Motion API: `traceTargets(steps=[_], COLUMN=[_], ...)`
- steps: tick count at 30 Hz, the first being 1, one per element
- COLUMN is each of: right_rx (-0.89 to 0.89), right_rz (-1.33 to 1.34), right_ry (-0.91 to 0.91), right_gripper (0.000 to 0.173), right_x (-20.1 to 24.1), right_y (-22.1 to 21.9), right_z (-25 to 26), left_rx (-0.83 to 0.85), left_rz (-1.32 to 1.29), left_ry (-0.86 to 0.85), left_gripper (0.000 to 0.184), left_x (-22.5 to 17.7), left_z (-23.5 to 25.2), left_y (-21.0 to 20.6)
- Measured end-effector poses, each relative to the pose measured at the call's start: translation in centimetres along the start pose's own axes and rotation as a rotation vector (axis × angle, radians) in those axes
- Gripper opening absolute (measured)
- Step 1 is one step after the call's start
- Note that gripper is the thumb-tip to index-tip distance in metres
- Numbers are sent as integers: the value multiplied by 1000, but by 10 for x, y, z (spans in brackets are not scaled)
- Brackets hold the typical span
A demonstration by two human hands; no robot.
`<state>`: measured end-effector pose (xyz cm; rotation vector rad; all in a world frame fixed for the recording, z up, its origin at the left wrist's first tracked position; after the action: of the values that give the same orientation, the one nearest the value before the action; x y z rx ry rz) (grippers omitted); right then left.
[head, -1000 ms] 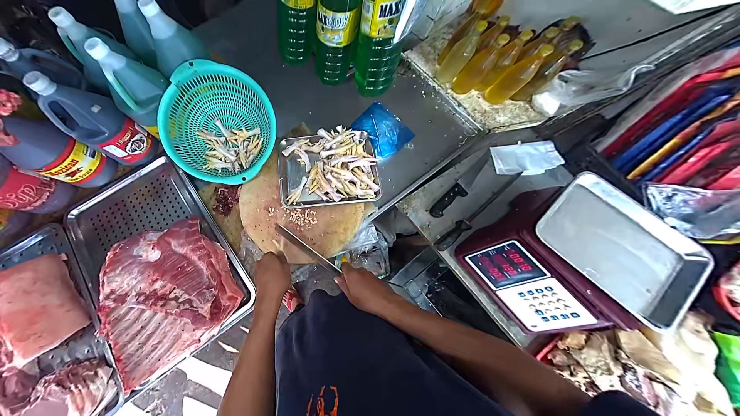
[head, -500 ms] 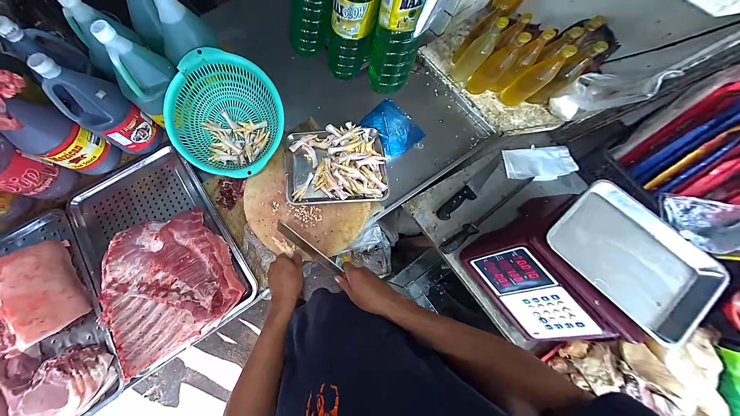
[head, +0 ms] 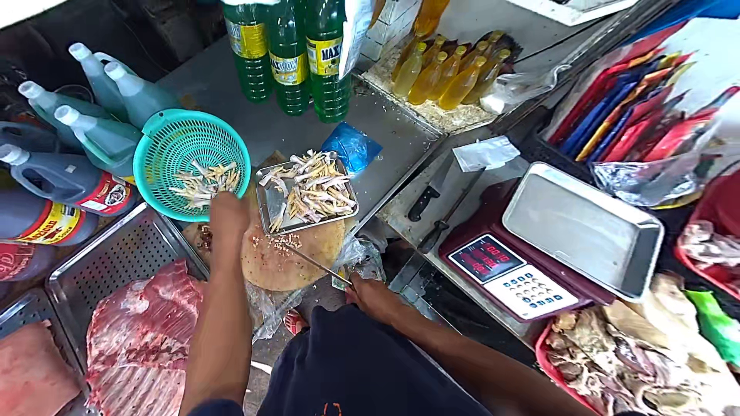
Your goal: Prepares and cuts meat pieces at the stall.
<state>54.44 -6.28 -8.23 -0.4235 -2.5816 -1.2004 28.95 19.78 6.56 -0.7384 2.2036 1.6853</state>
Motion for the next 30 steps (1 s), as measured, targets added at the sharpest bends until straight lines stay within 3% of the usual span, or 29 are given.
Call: traceTargets(steps=[2, 4, 7, 10, 13, 14, 18, 20, 22, 24, 28, 30], right_rx=[4, 2, 0, 113, 176, 175, 166, 168, 165, 144, -23, -10], right_rz=[-19, -49, -67, -75, -31, 12, 100, 66, 19, -41, -69, -95], right_ry=[-3, 6, 77, 176, 235, 228, 158, 156, 148, 126, 158, 126], right_gripper=[48, 48, 49, 46, 44, 44, 43, 43, 42, 41, 43, 46], right_x=[3, 3, 9, 30, 41, 43, 45, 49, 60, 75, 98, 93], right_y=[4, 6, 8, 11, 15, 19, 35, 42, 50, 62, 76, 63], right_z=[-4, -8, -20, -26, -4, 4, 27, 32, 33, 30, 17, 19], left_rx=[219, 329, 381, 266, 197, 224, 345, 223, 105, 120, 224, 269], left_rz=[121, 257, 248, -150, -809, -1006, -1432, -1245, -612, -157, 146, 207], left_ry=[-123, -202, -208, -187, -97, -62, 224, 295, 195, 92, -4, -27], left_gripper=[39, 36, 38, 33, 13, 16, 19, 11, 21, 31, 30, 32], left_x=[-22, -19, -10, 7, 42, 53, 106, 130, 140, 131, 122, 119], left_z=[28, 49, 63, 37, -9, -29, -100, -112, -107, -98, -80, -78], left_y=[-62, -123, -138, -94, -65, -59, -82, -101, -106, -105, -110, -108])
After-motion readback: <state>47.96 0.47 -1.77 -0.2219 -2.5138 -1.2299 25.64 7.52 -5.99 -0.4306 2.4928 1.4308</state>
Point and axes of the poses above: each hand's wrist, its own z-axis towards the middle knuckle, its own y-axis out of the back of the hand, x = y × z, the point moved 6 cm from there along z, towards the middle knuckle, and after that the axes turned 7 degrees about -z, right-handed, at the moved point
